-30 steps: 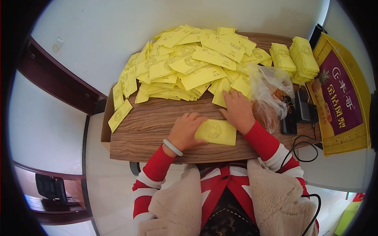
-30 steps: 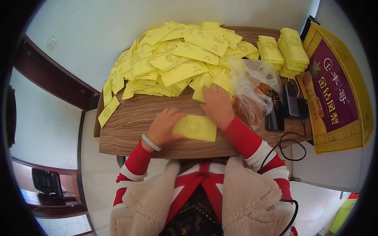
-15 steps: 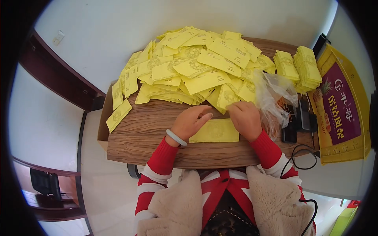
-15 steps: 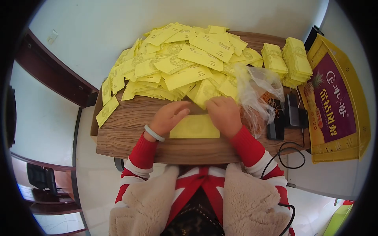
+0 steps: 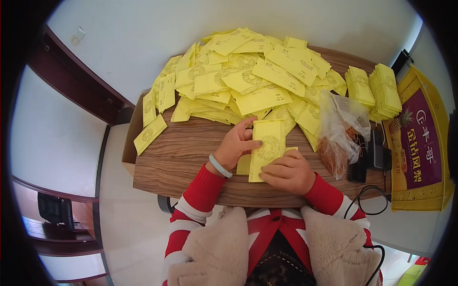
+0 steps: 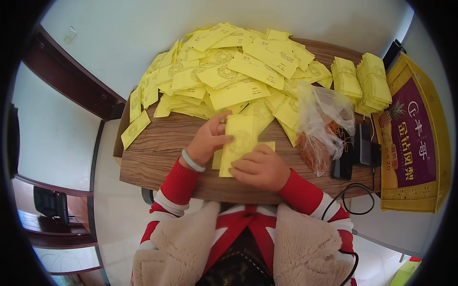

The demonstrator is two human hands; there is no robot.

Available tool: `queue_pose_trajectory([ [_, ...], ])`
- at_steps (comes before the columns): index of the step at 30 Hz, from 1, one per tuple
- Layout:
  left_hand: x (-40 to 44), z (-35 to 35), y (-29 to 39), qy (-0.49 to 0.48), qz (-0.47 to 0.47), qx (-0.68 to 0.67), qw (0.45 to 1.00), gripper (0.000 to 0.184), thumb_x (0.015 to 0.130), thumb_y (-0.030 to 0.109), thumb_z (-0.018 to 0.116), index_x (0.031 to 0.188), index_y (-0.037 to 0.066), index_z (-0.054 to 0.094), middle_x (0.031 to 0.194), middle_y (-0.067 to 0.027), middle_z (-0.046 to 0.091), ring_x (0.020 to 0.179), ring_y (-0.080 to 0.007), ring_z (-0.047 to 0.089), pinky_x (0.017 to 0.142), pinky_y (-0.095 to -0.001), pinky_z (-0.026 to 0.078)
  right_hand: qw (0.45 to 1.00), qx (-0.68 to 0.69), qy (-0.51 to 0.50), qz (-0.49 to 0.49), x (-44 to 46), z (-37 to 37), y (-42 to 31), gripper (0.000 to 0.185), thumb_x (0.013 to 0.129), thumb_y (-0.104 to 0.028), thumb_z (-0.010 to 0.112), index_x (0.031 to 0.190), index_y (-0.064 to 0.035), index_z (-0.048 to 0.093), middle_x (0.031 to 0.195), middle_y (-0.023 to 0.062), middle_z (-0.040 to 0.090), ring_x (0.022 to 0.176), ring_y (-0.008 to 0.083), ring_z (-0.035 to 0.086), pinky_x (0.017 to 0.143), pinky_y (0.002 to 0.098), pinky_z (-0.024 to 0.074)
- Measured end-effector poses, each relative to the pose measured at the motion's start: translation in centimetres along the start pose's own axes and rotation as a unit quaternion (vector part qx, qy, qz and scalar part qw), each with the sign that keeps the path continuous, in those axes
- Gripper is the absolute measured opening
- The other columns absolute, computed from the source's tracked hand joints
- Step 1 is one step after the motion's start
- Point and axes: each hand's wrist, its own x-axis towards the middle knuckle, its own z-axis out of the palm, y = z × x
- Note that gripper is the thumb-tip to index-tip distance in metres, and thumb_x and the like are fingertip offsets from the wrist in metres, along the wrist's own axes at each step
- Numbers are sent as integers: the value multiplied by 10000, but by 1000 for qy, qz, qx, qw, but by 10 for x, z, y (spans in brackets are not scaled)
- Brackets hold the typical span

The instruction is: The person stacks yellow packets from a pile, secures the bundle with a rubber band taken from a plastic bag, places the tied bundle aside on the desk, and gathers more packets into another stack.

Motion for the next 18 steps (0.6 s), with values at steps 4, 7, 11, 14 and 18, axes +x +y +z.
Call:
queue_pose_trajectory([
  [4, -3, 6, 9, 7, 82, -30, 996, 539, 869, -70, 719, 1386, -21, 574, 1110, -107, 740, 870, -128, 690, 713, -204, 548, 998, 28, 42, 46, -1, -1, -1, 217, 822, -46, 698, 1009, -142, 750, 1146, 8, 750, 934, 178, 664, 850, 324, 462],
  [7, -2, -15, 5, 7, 65, -47, 997, 510, 872, -74, 710, 1365, -19, 588, 1125, -110, 739, 885, -132, 692, 731, -205, 554, 992, 48, 63, 99, -1, -5, 4, 250, 808, 3, 662, 1002, -128, 748, 1181, 37, 733, 976, 208, 654, 881, 332, 465],
  [11, -3, -33, 5, 20, 58, -65, 996, 477, 878, -75, 699, 1342, -20, 604, 1143, -116, 737, 898, -137, 695, 750, -204, 559, 954, 99, 153, 237, -10, 4, 17, 368, 765, 112, 563, 1028, -85, 729, 1254, 119, 675, 1063, 283, 615, 962, 355, 473],
  [14, -4, -32, 7, 50, 79, -62, 994, 459, 887, -69, 692, 1337, -26, 611, 1150, -121, 739, 893, -142, 696, 752, -201, 556, 905, 191, 201, 324, -15, 2, 27, 389, 831, 104, 562, 1161, -65, 682, 1254, 119, 654, 1060, 242, 609, 983, 333, 477],
  [18, -12, -8, 28, 62, 118, -14, 991, 436, 891, -64, 685, 1322, -38, 625, 1087, -96, 740, 851, -134, 682, 751, -204, 548, 789, 373, 229, 432, -8, 3, 21, 401, 901, 69, 557, 1275, -60, 622, 1225, 101, 657, 1021, 193, 592, 920, 292, 478],
])
